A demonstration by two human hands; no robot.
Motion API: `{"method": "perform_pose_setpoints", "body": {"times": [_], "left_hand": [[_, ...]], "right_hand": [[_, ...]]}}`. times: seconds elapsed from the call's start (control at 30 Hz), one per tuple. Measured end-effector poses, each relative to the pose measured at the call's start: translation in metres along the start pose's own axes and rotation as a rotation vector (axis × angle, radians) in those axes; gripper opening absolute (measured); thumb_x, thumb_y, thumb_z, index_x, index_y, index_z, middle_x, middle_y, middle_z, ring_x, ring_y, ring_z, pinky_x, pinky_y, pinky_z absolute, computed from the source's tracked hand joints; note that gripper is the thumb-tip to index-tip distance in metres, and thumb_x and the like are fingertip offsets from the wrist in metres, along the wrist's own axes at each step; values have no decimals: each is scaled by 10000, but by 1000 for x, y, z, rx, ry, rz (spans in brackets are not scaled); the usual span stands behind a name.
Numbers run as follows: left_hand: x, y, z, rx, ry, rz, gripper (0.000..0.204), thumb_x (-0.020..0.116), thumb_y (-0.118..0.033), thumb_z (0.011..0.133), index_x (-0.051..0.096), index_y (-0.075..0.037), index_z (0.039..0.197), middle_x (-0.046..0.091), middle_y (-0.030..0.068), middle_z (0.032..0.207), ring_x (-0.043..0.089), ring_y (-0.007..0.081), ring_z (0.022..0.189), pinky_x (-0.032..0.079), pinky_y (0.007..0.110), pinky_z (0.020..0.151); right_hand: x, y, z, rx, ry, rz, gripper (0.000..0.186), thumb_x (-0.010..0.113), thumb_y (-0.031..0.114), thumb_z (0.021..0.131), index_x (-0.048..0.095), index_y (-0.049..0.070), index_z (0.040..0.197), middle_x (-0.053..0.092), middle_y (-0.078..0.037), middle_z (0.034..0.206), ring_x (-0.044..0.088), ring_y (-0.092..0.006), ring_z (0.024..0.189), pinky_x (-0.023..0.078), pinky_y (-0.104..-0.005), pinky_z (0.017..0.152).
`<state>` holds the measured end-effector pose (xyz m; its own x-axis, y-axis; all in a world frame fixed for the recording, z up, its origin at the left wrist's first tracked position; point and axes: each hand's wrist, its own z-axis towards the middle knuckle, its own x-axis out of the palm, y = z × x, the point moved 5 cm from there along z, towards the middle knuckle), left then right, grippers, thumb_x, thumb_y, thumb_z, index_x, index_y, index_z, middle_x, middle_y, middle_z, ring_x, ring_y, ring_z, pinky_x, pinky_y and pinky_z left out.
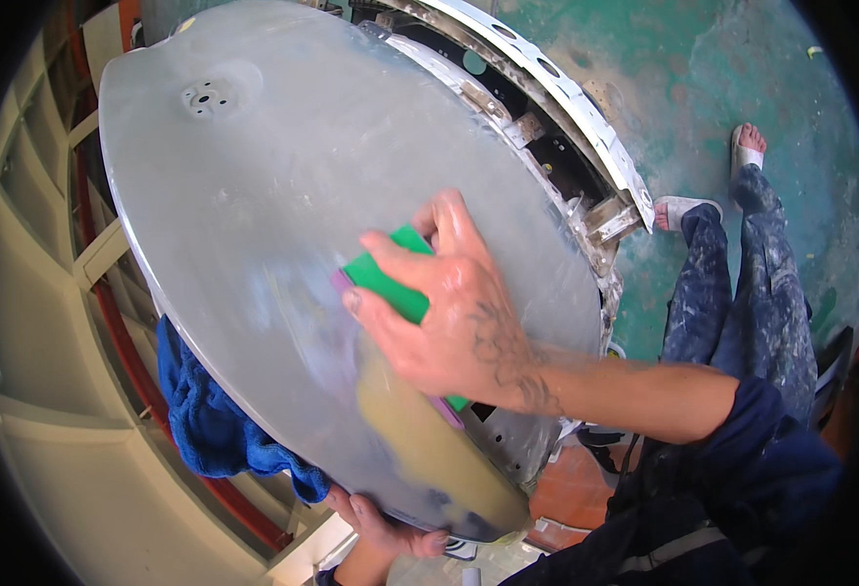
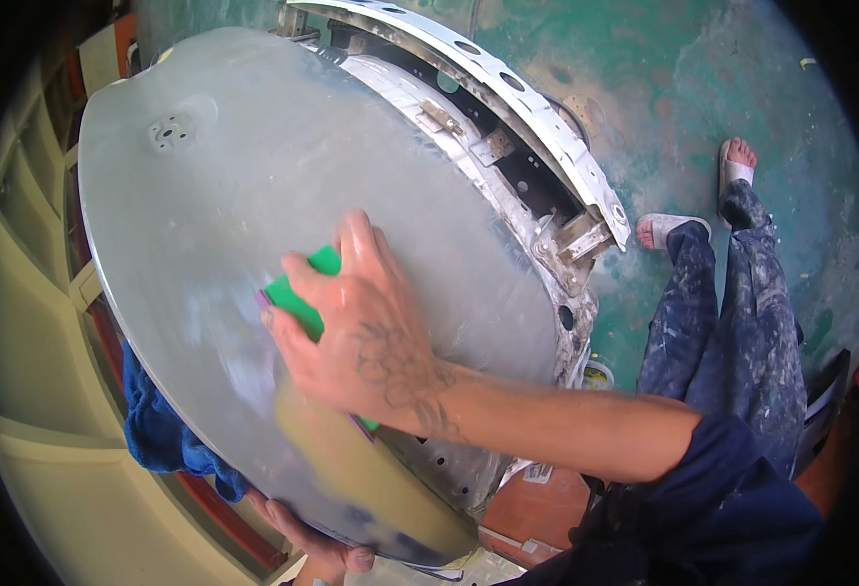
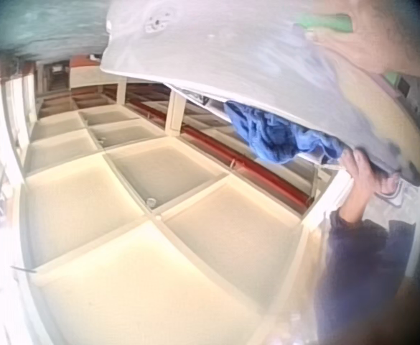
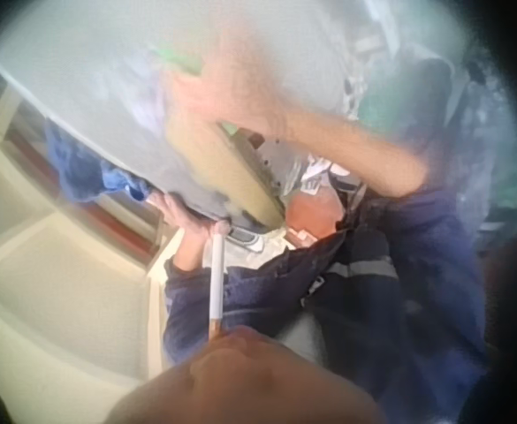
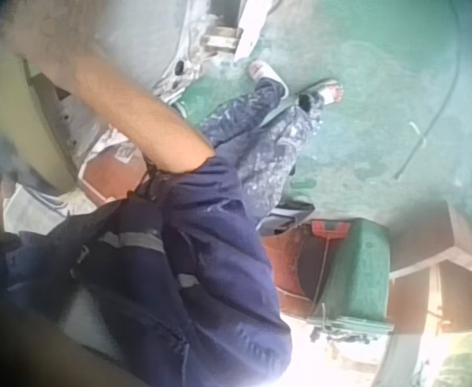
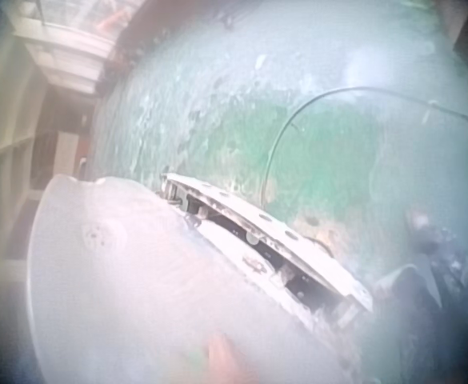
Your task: The person sands a large white car bumper with a green sanding block, moving across the surface in consistent strokes. The person occasionally wipes the surface with a blue cloth and uses a purple sanding sheet on edges.
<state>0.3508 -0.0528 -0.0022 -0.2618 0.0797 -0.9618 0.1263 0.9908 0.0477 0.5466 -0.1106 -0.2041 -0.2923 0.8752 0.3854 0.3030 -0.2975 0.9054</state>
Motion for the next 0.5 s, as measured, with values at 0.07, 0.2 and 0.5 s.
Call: {"method": "perform_pose_setpoints", "body": {"times": [0.07,0.2,0.5], "left_hand": [[3,4,-2,-2,-8,-24,1190,502,-785,959,178,97,1690,20,388,1754,104,566,1629,184,681,1294],[1,4,-10,5,-25,-45,1191,505,-784,958,180,98,1690,24,391,1753,113,580,1621,173,688,1289],[1,4,-9,-11,-22,-36,1197,500,-793,956,178,96,1690,30,403,1749,138,584,1614,166,685,1291]], "right_hand": [[-1,-5,14,-47,-65,-46,443,813,195,890,723,-50,1247,459,-241,1062,514,-396,989,483,-477,829],[-9,7,-18,31,43,9,391,800,180,893,725,-54,1198,476,-253,1067,538,-411,982,488,-481,810],[-8,8,-20,8,73,7,370,783,170,899,723,-39,1198,491,-263,1076,560,-409,976,498,-479,798]]}}
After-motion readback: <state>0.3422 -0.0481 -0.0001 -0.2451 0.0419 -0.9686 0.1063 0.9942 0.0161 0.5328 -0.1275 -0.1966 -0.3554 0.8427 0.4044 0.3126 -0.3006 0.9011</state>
